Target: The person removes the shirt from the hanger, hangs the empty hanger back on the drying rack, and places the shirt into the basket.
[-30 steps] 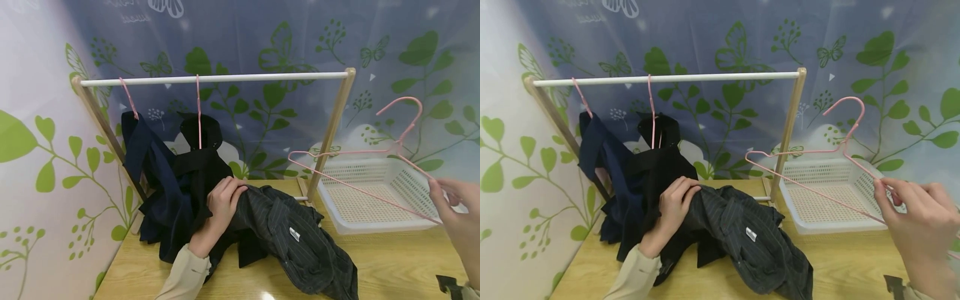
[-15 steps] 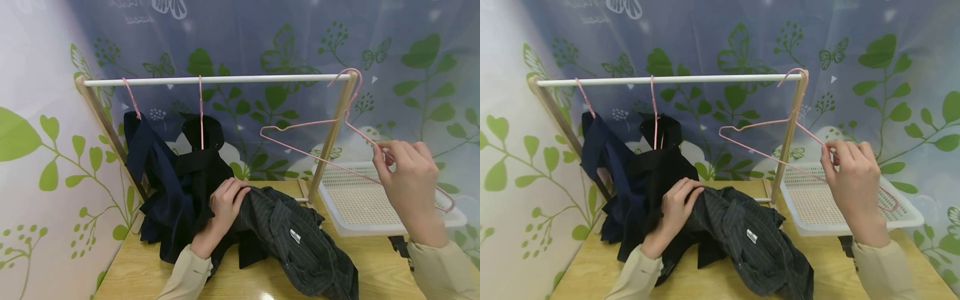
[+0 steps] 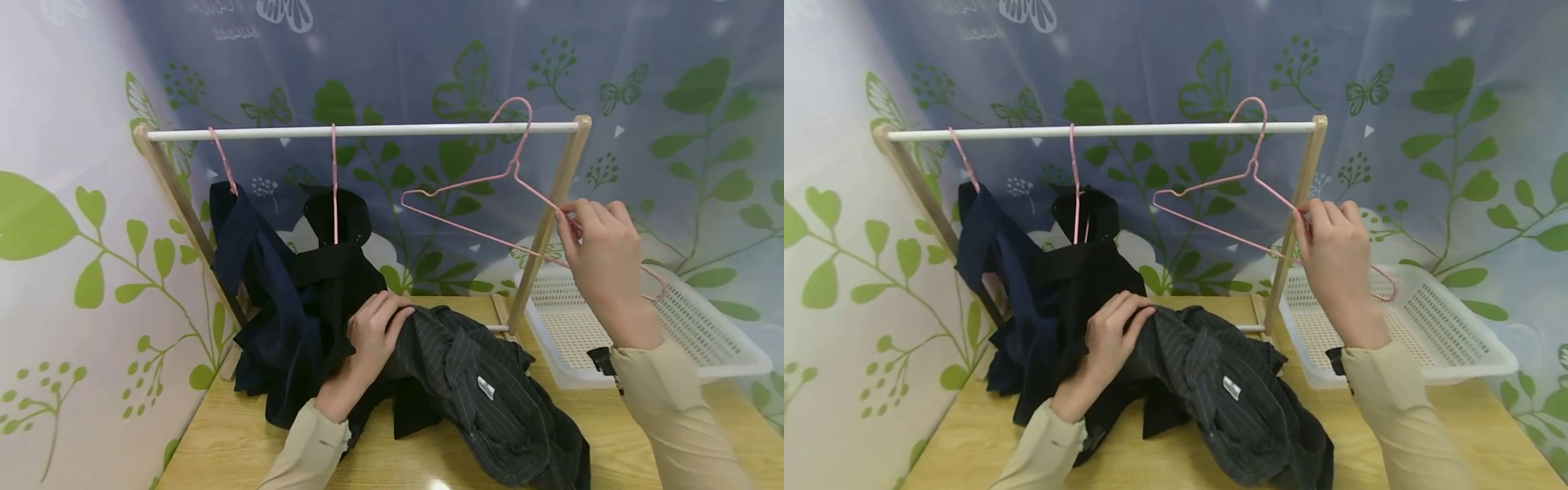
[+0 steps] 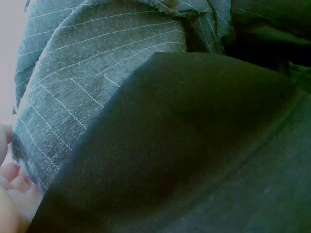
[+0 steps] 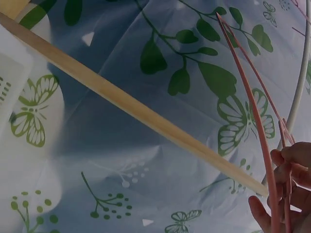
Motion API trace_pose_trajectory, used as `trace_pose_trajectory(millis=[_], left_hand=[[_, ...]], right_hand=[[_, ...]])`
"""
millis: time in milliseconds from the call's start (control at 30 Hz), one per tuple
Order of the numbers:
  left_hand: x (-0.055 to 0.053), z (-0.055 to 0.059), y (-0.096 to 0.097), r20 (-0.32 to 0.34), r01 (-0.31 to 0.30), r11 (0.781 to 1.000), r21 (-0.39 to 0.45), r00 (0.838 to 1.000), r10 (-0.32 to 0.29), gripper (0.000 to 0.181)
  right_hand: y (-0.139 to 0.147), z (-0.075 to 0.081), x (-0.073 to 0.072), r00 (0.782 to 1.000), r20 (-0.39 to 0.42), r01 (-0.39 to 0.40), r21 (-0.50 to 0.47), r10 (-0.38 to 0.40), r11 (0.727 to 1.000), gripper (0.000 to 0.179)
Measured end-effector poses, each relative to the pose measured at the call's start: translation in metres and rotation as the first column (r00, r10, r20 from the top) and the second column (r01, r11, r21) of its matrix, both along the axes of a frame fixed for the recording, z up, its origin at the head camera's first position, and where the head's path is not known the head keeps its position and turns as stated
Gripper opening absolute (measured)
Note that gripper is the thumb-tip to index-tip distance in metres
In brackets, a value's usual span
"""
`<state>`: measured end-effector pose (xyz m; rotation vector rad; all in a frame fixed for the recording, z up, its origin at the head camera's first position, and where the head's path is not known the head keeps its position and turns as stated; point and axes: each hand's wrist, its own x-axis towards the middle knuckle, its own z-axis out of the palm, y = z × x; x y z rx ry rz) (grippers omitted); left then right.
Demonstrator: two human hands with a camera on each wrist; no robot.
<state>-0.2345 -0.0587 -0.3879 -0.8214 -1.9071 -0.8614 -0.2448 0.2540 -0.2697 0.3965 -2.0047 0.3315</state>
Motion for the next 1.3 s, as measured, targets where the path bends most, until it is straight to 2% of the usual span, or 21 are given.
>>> trace_pose_trajectory(millis=[233, 433, 533, 667, 900, 1033, 1133, 1167, 1300], left_hand=[[0.001, 0.000, 0.000, 0.033, -0.005, 1.000, -0.013, 0.999, 0.005, 0.006], [0.001, 0.000, 0.001, 0.017, -0.001, 1.000, -0.009, 1.000, 0.001, 0.007], [0.001, 0.000, 0.002, 0.019, -0.001, 1.000, -0.008, 1.000, 0.001, 0.007], [0.000, 0.000, 0.003, 0.013, -0.001, 1.000, -0.007, 1.000, 0.001, 0.007], [0.001, -0.002, 0.009, -0.007, -0.020, 1.000, -0.002, 1.000, 0.020, 0.009], [0.003, -0.004, 0.015, -0.002, -0.032, 0.999, -0.006, 0.999, 0.032, 0.007], [0.004, -0.005, 0.021, 0.006, -0.036, 0.999, -0.014, 0.999, 0.037, 0.006], [0.004, -0.006, 0.023, 0.011, -0.038, 0.999, -0.015, 0.999, 0.039, 0.005], [0.006, -0.010, 0.033, 0.019, -0.044, 0.999, -0.007, 0.999, 0.044, 0.005]], right_hand=[[-0.005, -0.014, -0.007, 1.000, 0.009, -0.018, 0.036, 0.018, 0.999, 0.013], [0.000, -0.015, -0.004, 1.000, -0.006, -0.017, 0.050, 0.017, 0.999, 0.011], [0.002, -0.014, 0.001, 1.000, 0.002, 0.009, 0.071, -0.009, 0.997, 0.011], [0.004, -0.015, 0.012, 0.999, 0.027, 0.029, 0.091, -0.032, 0.995, 0.021], [0.001, -0.024, 0.040, 1.000, 0.000, 0.006, 0.089, -0.006, 0.996, 0.040], [-0.004, -0.036, 0.058, 0.999, -0.032, -0.026, 0.088, 0.029, 0.996, 0.039], [-0.010, -0.050, 0.069, 0.996, -0.057, -0.064, 0.100, 0.070, 0.993, 0.021], [-0.012, -0.056, 0.072, 0.994, -0.060, -0.081, 0.100, 0.088, 0.992, 0.020], [-0.020, -0.083, 0.078, 0.989, -0.022, -0.140, 0.113, 0.143, 0.984, 0.042]])
